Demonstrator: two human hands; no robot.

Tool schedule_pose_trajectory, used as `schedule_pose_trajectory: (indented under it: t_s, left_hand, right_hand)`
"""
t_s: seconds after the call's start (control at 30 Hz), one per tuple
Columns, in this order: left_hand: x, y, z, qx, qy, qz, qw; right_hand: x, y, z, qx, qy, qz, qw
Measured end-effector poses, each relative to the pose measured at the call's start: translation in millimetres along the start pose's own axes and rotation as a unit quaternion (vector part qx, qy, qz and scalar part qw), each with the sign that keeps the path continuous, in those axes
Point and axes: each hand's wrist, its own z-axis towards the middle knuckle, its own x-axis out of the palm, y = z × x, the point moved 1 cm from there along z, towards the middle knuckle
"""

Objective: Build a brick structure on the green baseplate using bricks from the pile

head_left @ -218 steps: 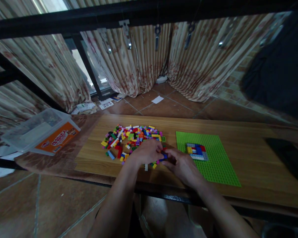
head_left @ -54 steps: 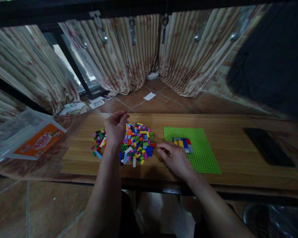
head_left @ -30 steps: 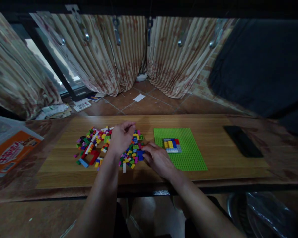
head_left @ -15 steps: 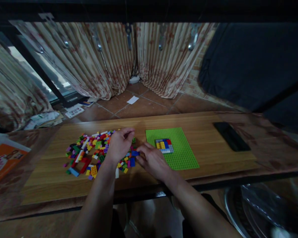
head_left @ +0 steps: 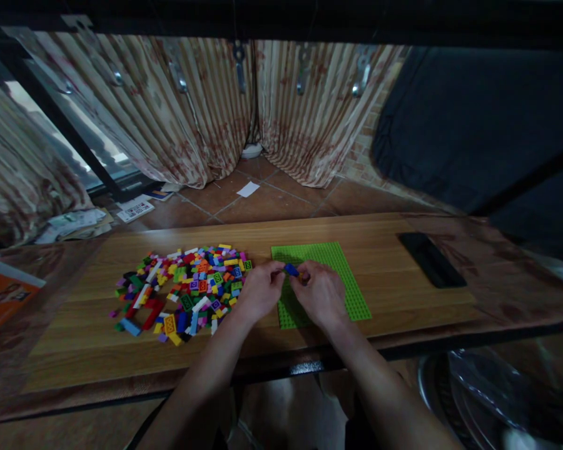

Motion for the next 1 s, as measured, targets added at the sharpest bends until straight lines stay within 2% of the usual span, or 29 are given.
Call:
schedule_pose_trajectory:
  t_s: [0.2,0.47,0.63,0.77,1.0]
  left_hand:
    - [9.9,1,3,0.001,0.008,0.061,0.998]
    - [15.3,-3,1,0.025,0.015,0.118,0.993]
    - [18.2,-2,0,0.050,0.027,0.203,0.977]
    - [20.3,-4,-1,0.041,0.038,0.270,0.961]
    - [21.6,-7,-4,0.027,0.042,0.309,0.950]
  right_hand:
    - [2,-7,-4,-0.025,-0.031,-0.052,0.998]
    - [-12,-25,4,0.037,0.008,0.082,0.996]
    - [-14,-32,8,0.051,-0.007,0.089,0.995]
    - [-12,-32,7,0.049,0.004,0.085,0.995]
    - [-10,-33,8,0.063,0.028,0.086,0.994]
